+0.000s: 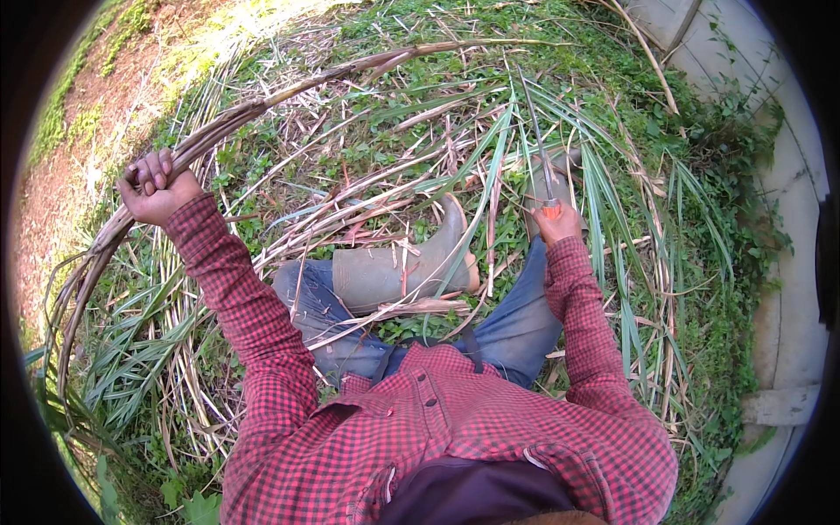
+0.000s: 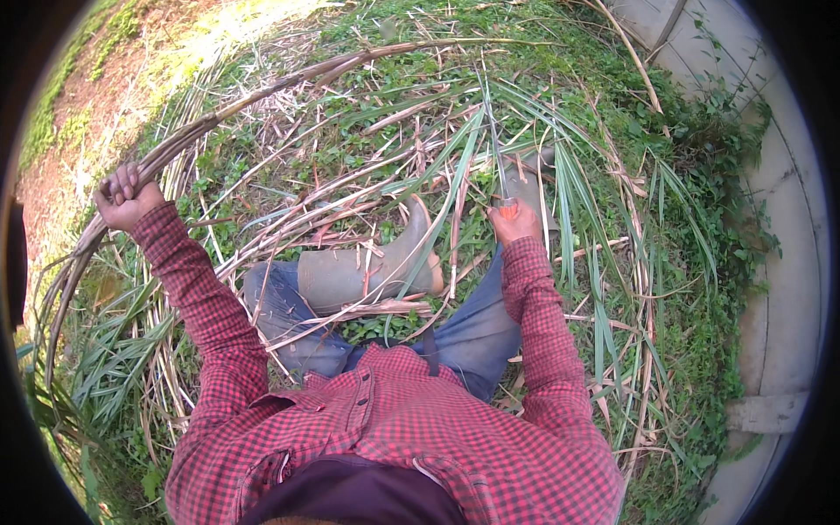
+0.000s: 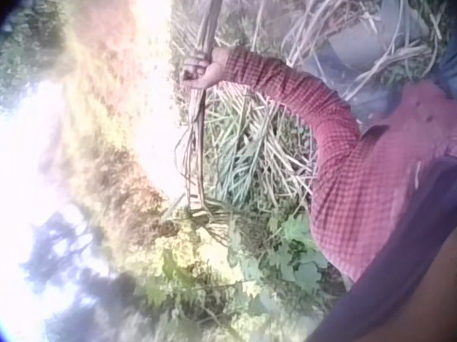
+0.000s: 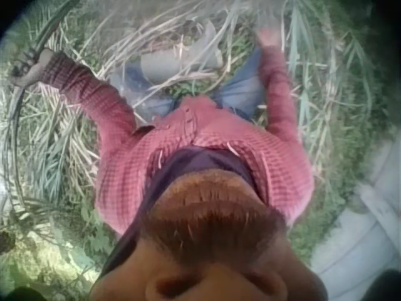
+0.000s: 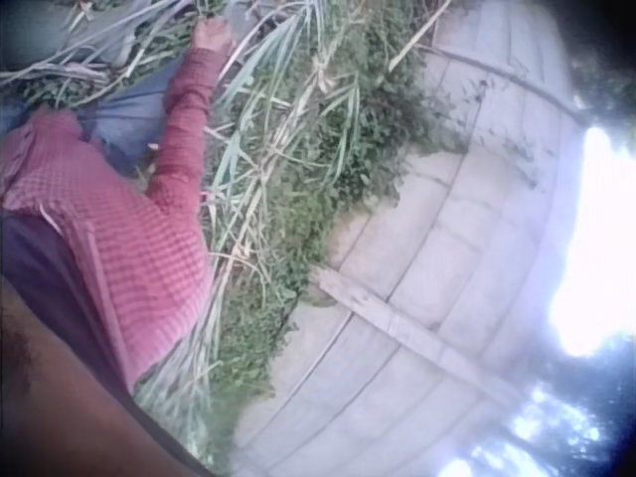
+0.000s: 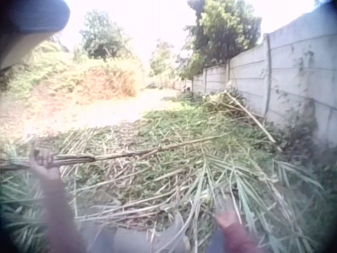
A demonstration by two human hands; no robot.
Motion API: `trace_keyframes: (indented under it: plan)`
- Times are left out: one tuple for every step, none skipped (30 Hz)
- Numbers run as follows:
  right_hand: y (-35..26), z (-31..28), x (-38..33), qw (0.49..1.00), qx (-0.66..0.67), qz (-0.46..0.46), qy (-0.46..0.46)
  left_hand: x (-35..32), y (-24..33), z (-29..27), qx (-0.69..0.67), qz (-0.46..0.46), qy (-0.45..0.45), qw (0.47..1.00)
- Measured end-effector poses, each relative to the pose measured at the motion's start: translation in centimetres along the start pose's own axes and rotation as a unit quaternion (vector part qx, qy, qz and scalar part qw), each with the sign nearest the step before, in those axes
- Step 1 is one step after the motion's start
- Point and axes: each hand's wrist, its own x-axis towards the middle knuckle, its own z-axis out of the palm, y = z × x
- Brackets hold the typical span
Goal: The person sits on the ground and uses a knife to strip bark and sharpen the ends of several long, thin sticks. They hold the sticks with one hand and use the knife to scrape and carve the wood, creating pointed tips and smooth shafts.
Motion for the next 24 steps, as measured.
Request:
trace_keyframes:
  plan:
    - [-1.2,0.4,-0.5,1.0,-0.017,-0.017,0.008,-1.0,-0.2,-0.5,0.01,0.015,0.056,0.998]
    - [-2.2,1.2,-1.0,0.999,-0.034,-0.036,0.013,-2.2,-0.1,-0.8,0.022,0.032,0.113,0.993]
    - [-3.2,2.3,-1.2,0.998,-0.014,-0.055,-0.02,-2.9,-0.2,-1.3,0.034,0.052,0.143,0.988]
    - [-4.4,3.1,-1.1,0.996,0.0,-0.075,-0.049,-3.4,-0.4,-1.7,0.04,0.072,0.176,0.981]
    - [-6.2,3.8,-1.6,0.993,0.007,-0.097,-0.06,-3.9,-0.5,-1.9,0.049,0.068,0.199,0.976]
    - [-8.4,4.3,-2.1,0.99,0.014,-0.119,-0.071,-4.3,-0.5,-2.1,0.048,0.068,0.208,0.975]
    - [-10.7,4.6,-2.5,0.984,-0.002,-0.155,-0.09,-4.5,-0.4,-2.1,0.049,0.068,0.215,0.973]
    - [-12.7,5.1,-3.3,0.975,-0.018,-0.188,-0.114,-4.9,-0.1,-2.3,0.054,0.068,0.222,0.971]
    - [-14.1,5.5,-4.1,0.966,-0.026,-0.232,-0.109,-5.5,-0.1,-2.1,0.079,0.075,0.214,0.971]
    - [-15.3,5.8,-4.6,0.955,-0.033,-0.277,-0.101,-5.6,-0.1,-2.2,0.082,0.074,0.228,0.967]
    - [-16.0,6.3,-5.0,0.942,-0.038,-0.321,-0.093,-5.7,0.1,-2.4,0.085,0.074,0.242,0.964]
    - [-16.3,7.0,-4.8,0.947,-0.035,-0.305,-0.089,-5.7,0.2,-2.7,0.089,0.074,0.256,0.96]
    - [-16.3,7.7,-4.1,0.954,-0.038,-0.286,-0.083,-5.7,0.2,-3.4,0.083,0.056,0.249,0.963]
    - [-15.9,8.3,-3.0,0.96,-0.045,-0.266,-0.073,-6.0,-0.1,-3.2,0.082,0.05,0.254,0.963]
    - [-14.8,8.7,-1.4,0.979,-0.036,-0.165,-0.111,-6.3,-0.3,-3.0,0.08,0.043,0.259,0.962]
    - [-13.9,8.8,0.3,0.992,-0.032,-0.102,-0.073,-6.2,-0.6,-2.1,0.069,0.046,0.258,0.963]
    - [-13.5,8.8,1.1,0.991,-0.039,-0.098,-0.087,-6.3,-0.5,-2.2,0.085,0.049,0.265,0.959]
    - [-13.2,8.9,2.0,0.989,-0.046,-0.094,-0.1,-6.0,-0.5,-2.5,0.119,0.067,0.301,0.944]
    - [-13.0,9.0,1.7,0.986,-0.06,-0.116,-0.099,-6.3,-0.3,-3.4,0.121,0.077,0.304,0.942]
    - [-12.7,8.5,1.8,0.983,-0.081,-0.14,-0.089,-6.8,-0.4,-3.9,0.114,0.084,0.31,0.94]
    - [-12.5,8.0,1.9,0.978,-0.103,-0.163,-0.08,-7.0,-0.8,-4.3,0.111,0.063,0.325,0.937]
    - [-12.7,7.7,1.5,0.968,-0.106,-0.206,-0.092,-7.3,-0.6,-4.3,0.1,0.071,0.299,0.946]
    - [-13.1,6.9,0.7,0.956,-0.11,-0.251,-0.105,-7.3,-0.2,-4.4,0.097,0.066,0.279,0.953]
    - [-13.2,6.6,0.6,0.941,-0.114,-0.296,-0.119,-7.2,0.2,-4.5,0.095,0.061,0.259,0.959]
